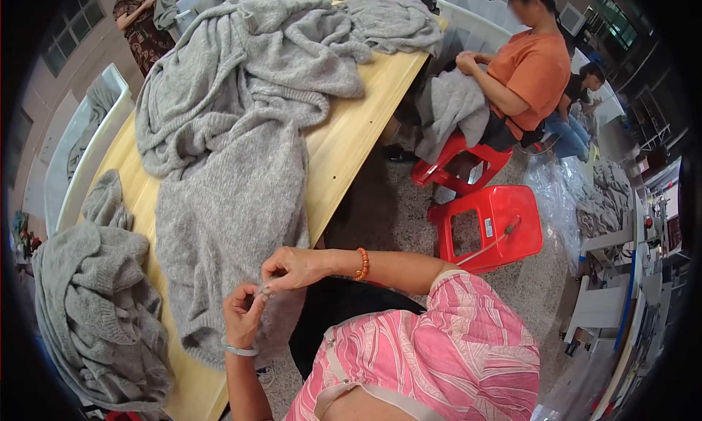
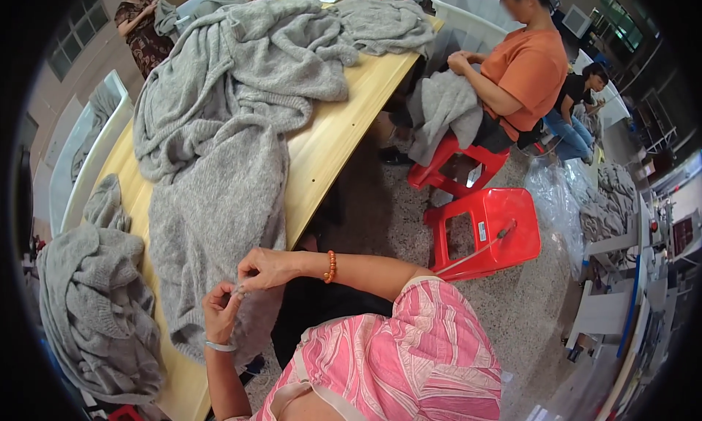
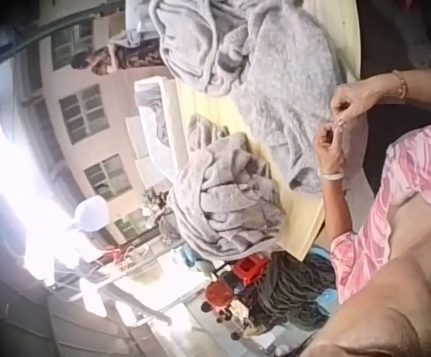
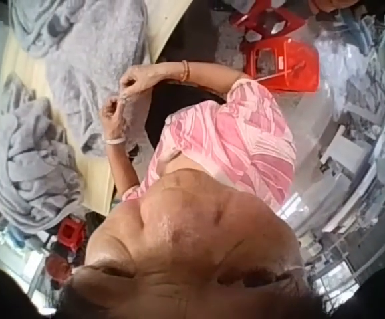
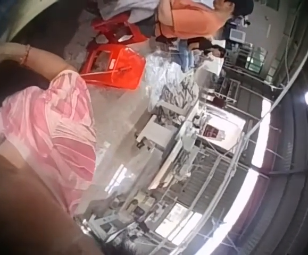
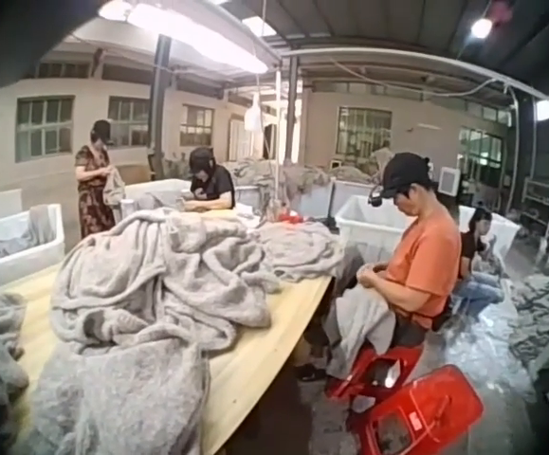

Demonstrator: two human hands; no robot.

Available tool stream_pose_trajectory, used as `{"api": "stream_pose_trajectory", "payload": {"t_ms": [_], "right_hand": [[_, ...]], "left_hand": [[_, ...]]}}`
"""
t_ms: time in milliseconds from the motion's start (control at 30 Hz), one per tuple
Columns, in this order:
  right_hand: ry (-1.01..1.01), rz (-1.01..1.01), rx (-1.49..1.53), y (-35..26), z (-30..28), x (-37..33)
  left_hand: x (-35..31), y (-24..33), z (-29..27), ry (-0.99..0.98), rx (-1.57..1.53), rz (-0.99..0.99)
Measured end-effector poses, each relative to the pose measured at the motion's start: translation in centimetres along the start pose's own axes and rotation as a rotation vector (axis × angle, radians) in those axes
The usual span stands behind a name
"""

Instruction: Trimming loose threads from grey knitted sweaters using scissors.

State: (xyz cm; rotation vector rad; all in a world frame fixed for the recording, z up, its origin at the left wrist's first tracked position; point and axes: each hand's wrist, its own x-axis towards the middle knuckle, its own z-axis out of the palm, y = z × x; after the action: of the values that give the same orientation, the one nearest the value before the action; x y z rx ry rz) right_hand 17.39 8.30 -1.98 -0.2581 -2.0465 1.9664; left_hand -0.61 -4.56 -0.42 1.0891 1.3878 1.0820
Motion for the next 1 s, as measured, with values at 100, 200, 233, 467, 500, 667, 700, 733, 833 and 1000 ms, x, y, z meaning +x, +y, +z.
{"api": "stream_pose_trajectory", "payload": {"t_ms": [100,200,233,467,500,667,700,733,833,1000], "right_hand": [[0.395,-0.122,-0.045,0.2,0.2,0.5],[0.510,-0.056,-0.051,-0.2,-2.6,-0.2],[0.537,-0.049,0.046,-0.9,-3.1,-0.7],[0.306,-0.270,-0.920,-4.4,-3.5,-1.9],[0.291,-0.258,-1.070,-4.9,-2.4,-1.7],[0.109,-0.512,-1.245,-4.4,-0.9,-0.6],[0.115,-0.519,-1.258,-4.1,-1.1,-1.1],[0.037,-0.368,-0.917,-3.8,-0.9,-1.3],[0.067,-0.261,-0.382,-5.3,0.0,-3.0],[-0.014,-0.291,-0.024,-9.7,2.1,-5.0]], "left_hand": [[-0.5,-0.6,0.1,0.296,0.439,0.280],[-0.9,0.7,-0.5,0.392,1.091,0.401],[-1.2,-0.7,-1.0,0.379,1.122,0.321],[-1.5,-0.7,-0.6,0.325,0.516,0.226],[-2.1,0.5,-0.2,0.232,0.428,0.244],[-4.3,7.1,3.7,-0.358,0.426,0.597],[-4.6,7.1,4.1,-0.359,0.434,0.611],[-5.0,6.7,4.0,-0.230,0.434,0.657],[-5.3,5.6,3.6,0.088,0.516,0.797],[-6.0,1.6,3.6,-0.150,0.206,0.412]]}}
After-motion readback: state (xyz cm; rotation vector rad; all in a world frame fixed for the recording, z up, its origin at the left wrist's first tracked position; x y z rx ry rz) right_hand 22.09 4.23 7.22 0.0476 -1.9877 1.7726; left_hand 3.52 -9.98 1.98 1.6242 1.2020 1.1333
